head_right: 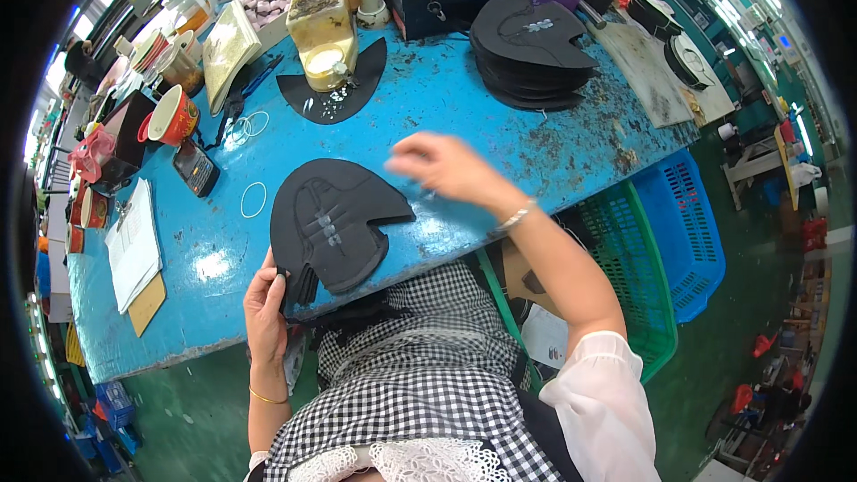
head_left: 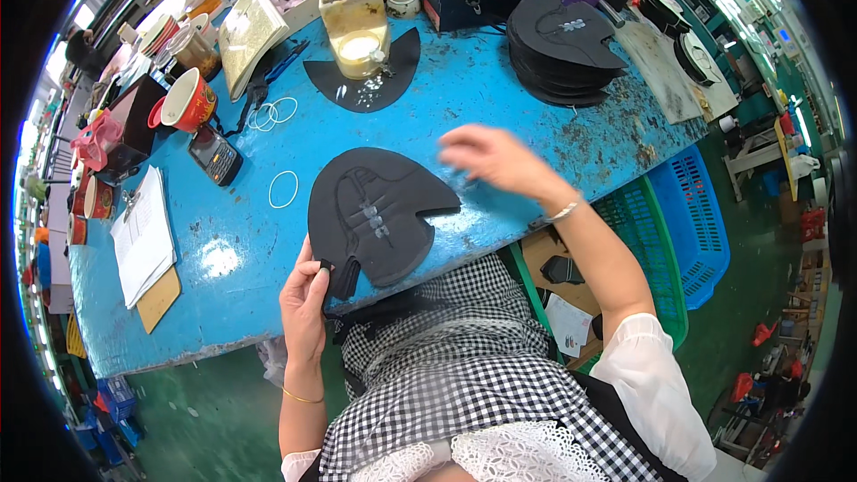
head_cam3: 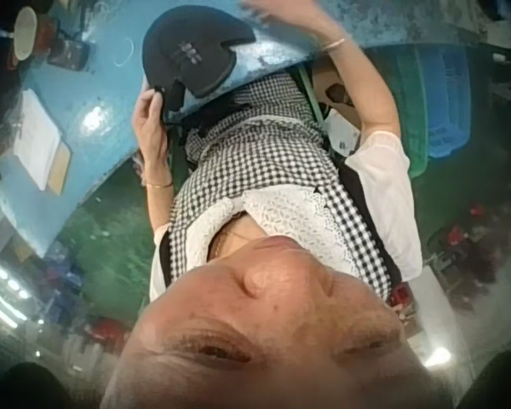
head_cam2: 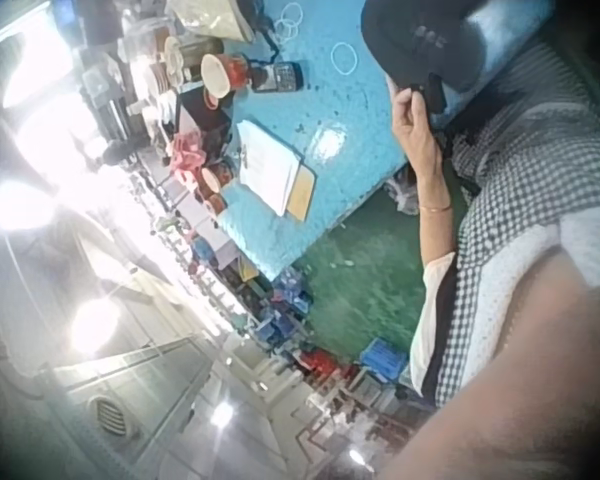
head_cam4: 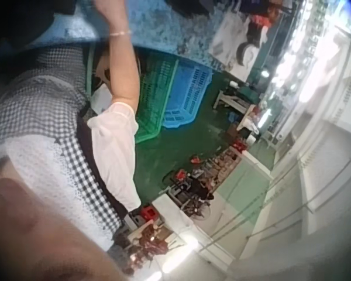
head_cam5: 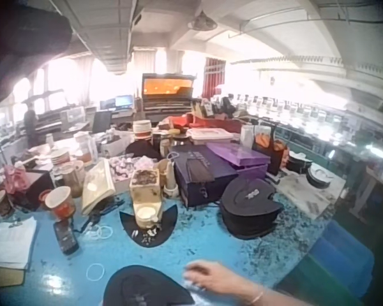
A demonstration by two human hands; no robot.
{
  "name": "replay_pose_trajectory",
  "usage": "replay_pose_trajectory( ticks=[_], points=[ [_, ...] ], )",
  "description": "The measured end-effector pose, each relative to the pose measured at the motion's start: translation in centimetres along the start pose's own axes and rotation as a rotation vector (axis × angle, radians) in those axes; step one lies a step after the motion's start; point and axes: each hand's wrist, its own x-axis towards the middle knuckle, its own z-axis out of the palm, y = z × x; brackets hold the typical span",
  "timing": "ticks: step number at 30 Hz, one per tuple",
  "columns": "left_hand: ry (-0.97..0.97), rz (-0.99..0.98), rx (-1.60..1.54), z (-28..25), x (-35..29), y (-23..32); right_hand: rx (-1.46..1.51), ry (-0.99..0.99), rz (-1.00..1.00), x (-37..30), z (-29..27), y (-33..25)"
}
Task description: The person trims excess scrap material and loose threads from shoe upper components using snips.
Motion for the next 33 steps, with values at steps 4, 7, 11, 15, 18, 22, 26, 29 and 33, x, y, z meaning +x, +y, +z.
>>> replay_pose_trajectory(
  ticks=[4,7,11,15,18,22,26,29,33],
  points=[
    [0.03,0.005,-0.077,-1.1,0.2,-1.2,-0.37,0.78,-0.138,-2.9,-9.9,5.1],
    [0.03,0.039,-0.126,-1.4,0.4,-1.4,-0.71,0.983,0.01,-4.5,-14.4,9.6],
    [0.014,0.075,-0.084,-1.6,0.3,-1.6,-0.753,0.936,0.139,-3.2,-14.0,8.7],
    [0.004,0.106,-0.072,-1.1,0.5,-1.6,-0.769,0.92,0.136,-2.3,-15.1,10.0],
    [0.016,0.136,-0.055,-0.8,0.3,-1.6,-0.814,0.813,0.081,-3.1,-15.6,10.3],
    [0.031,0.129,-0.067,-0.9,0.3,-1.6,-0.569,0.339,-0.044,-6.7,-14.2,6.8],
    [0.006,0.122,-0.067,-1.7,0.5,-1.8,-0.591,0.079,0.222,-9.7,-11.6,3.2],
    [0.02,0.091,-0.104,-1.9,0.3,-1.8,-0.661,0.16,0.238,-9.8,-10.2,2.4],
    [0.07,0.103,-0.156,-1.9,0.1,-1.7,-0.81,0.412,-0.042,-7.7,-7.0,1.9]
  ],
)
